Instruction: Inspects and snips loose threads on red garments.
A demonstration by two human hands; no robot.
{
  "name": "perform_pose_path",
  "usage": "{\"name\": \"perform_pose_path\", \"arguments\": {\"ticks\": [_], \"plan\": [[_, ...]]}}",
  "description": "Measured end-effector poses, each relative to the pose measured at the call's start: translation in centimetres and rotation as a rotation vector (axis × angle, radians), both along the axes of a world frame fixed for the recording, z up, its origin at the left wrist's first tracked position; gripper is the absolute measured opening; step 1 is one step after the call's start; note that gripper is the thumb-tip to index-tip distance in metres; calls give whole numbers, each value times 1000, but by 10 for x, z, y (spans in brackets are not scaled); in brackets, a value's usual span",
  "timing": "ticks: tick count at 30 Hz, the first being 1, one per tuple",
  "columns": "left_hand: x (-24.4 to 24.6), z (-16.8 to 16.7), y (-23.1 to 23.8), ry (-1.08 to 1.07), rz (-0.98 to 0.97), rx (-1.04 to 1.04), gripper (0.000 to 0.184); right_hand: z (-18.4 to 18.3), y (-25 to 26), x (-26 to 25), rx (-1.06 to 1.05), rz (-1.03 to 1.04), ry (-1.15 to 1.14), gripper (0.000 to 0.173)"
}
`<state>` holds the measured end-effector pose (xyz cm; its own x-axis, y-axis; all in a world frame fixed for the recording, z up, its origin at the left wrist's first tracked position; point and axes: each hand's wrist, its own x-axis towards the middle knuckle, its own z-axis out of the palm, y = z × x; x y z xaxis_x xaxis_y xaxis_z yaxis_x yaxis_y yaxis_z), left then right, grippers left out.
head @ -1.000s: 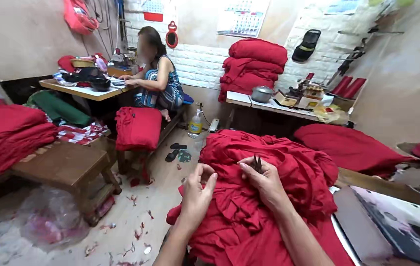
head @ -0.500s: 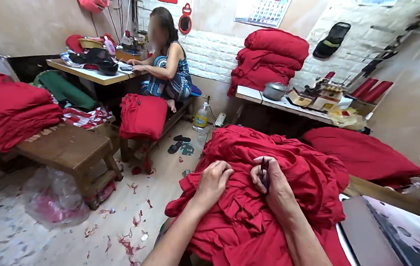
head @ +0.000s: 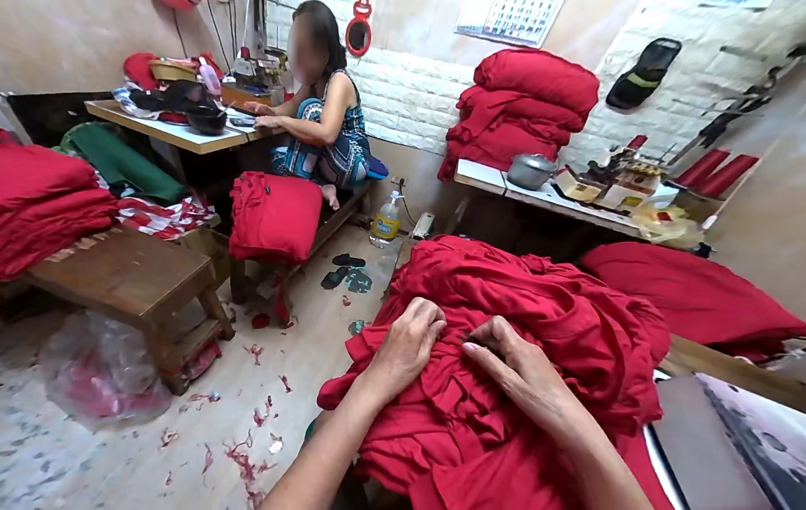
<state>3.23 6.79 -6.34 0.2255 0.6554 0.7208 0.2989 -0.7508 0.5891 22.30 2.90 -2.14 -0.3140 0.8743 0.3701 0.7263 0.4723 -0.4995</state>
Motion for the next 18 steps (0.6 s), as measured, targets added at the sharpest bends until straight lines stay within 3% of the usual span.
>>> {"name": "perform_pose_path", "arguments": {"ticks": [12, 18], "plan": [[-1, 4, -3, -48, 35, 70, 17, -3, -3, -24, 206, -118, -195, 31], [-6, 7, -6, -179, 45, -124, 23, -9, -4, -23, 265, -122, -173, 30]]}}
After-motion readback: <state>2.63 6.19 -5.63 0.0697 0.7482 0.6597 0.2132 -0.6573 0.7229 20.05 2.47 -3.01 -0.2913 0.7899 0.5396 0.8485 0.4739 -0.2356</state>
